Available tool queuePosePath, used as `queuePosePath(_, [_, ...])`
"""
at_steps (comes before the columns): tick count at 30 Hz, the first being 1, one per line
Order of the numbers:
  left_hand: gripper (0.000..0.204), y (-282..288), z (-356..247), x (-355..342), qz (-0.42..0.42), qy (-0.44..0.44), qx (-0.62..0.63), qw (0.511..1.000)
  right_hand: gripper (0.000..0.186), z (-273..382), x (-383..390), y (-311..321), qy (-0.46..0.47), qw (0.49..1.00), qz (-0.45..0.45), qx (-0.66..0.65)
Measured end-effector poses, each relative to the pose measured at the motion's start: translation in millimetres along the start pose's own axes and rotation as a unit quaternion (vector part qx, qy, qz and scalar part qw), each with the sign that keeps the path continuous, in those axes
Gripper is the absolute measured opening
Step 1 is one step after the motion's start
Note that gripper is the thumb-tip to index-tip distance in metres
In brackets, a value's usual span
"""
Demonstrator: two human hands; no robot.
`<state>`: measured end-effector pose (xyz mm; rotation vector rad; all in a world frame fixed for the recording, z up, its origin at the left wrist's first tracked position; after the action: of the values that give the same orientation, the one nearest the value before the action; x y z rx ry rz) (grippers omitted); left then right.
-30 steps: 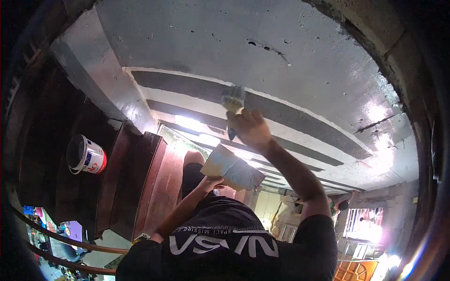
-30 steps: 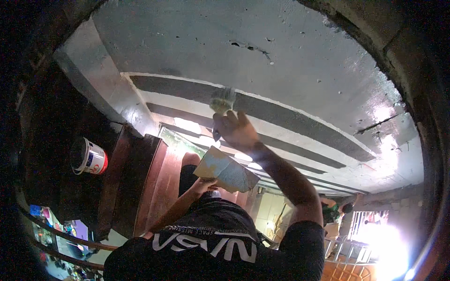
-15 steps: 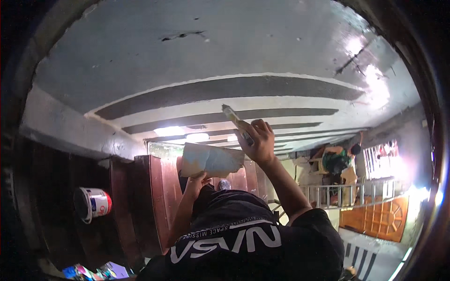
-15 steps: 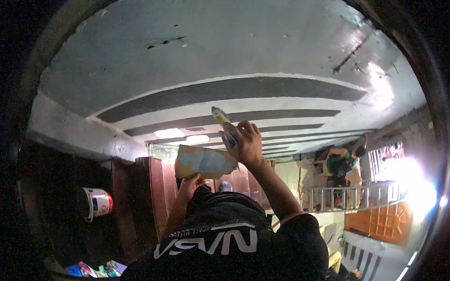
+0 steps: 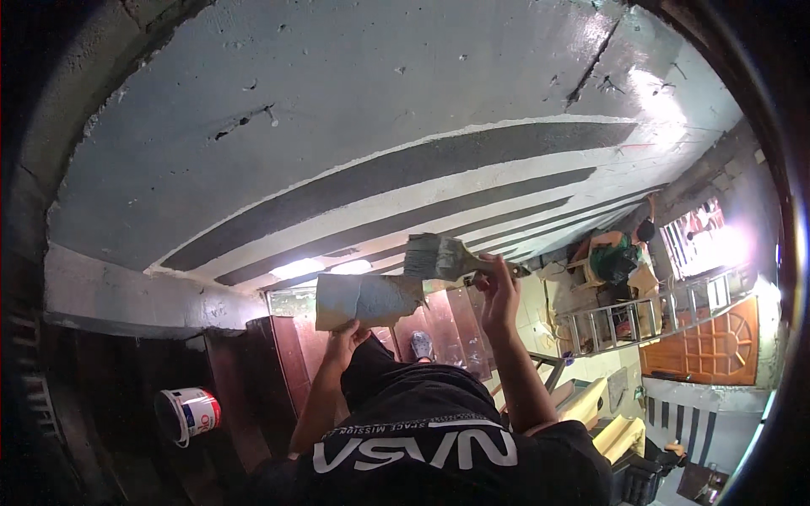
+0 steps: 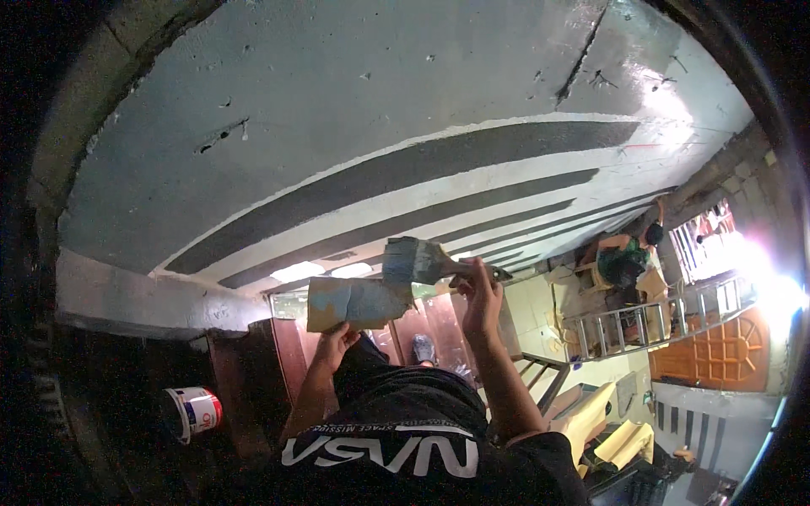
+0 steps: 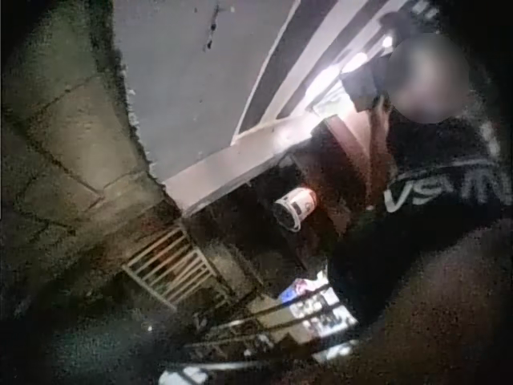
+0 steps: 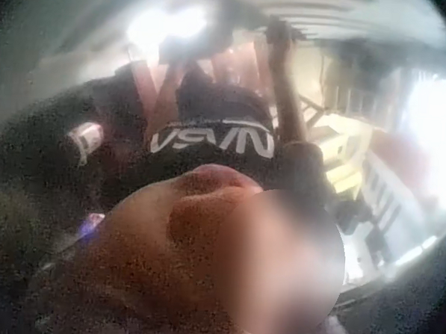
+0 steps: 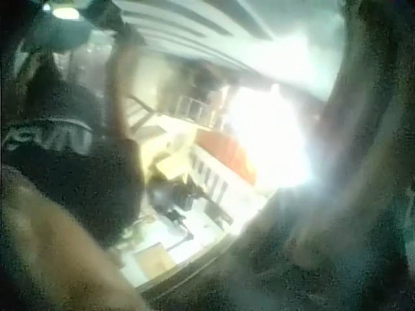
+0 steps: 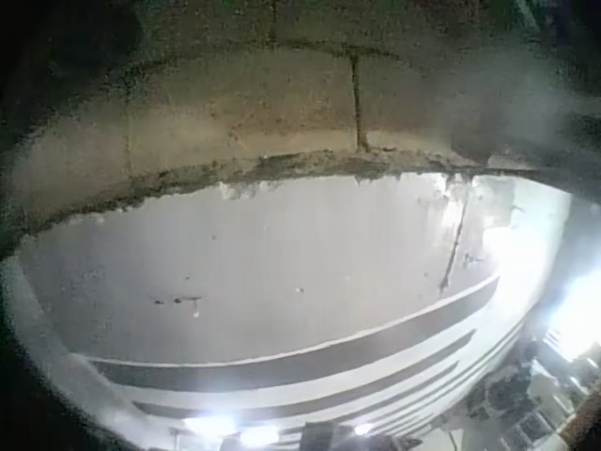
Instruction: Painting an indoor ceiling using a brush and a cardboard drip-catcher.
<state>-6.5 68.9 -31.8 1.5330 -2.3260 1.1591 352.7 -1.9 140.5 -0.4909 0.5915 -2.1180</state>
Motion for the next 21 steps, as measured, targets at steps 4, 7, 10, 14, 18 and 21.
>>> queuePosePath(4, [0.022,-8,-10,-10,-0.024,-0.011,-0.040,0.999,0.043,-11,2,16,-0.068,0.992,-0.010,-0.102])
queuePosePath(7, [0.032,-19,-17,-12,0.004,-0.014,-0.023,1.000,0.041,-14,0,21,-0.107,0.983,-0.008,-0.148])
queuePosePath(10, [0.025,-37,-17,-11,0.028,-0.024,-0.053,0.998,0.038,-5,-3,19,-0.079,0.984,0.062,-0.149])
queuePosePath(14, [0.028,-54,-12,-16,0.019,-0.001,-0.068,0.998,0.036,2,1,20,-0.074,0.985,0.060,-0.142])
queuePosePath(18, [0.031,-63,-8,-21,0.034,0.005,-0.058,0.998,0.037,2,16,26,-0.068,0.994,0.045,-0.079])
queuePosePath(21, [0.035,-61,-5,-18,0.038,-0.016,-0.047,0.998,0.037,-3,24,36,-0.100,0.991,0.035,-0.087])
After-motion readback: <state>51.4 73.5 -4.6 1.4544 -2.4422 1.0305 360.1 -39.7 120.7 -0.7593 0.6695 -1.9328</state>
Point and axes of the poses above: each hand's wrist, its own x-axis away from the middle knuckle, its own y-axis out of the back of the hand, z = x × y, the point moved 4 cm from there along -x, towards the middle knuckle, and after that the axes turned 9 degrees about z, right-handed, at the moved point
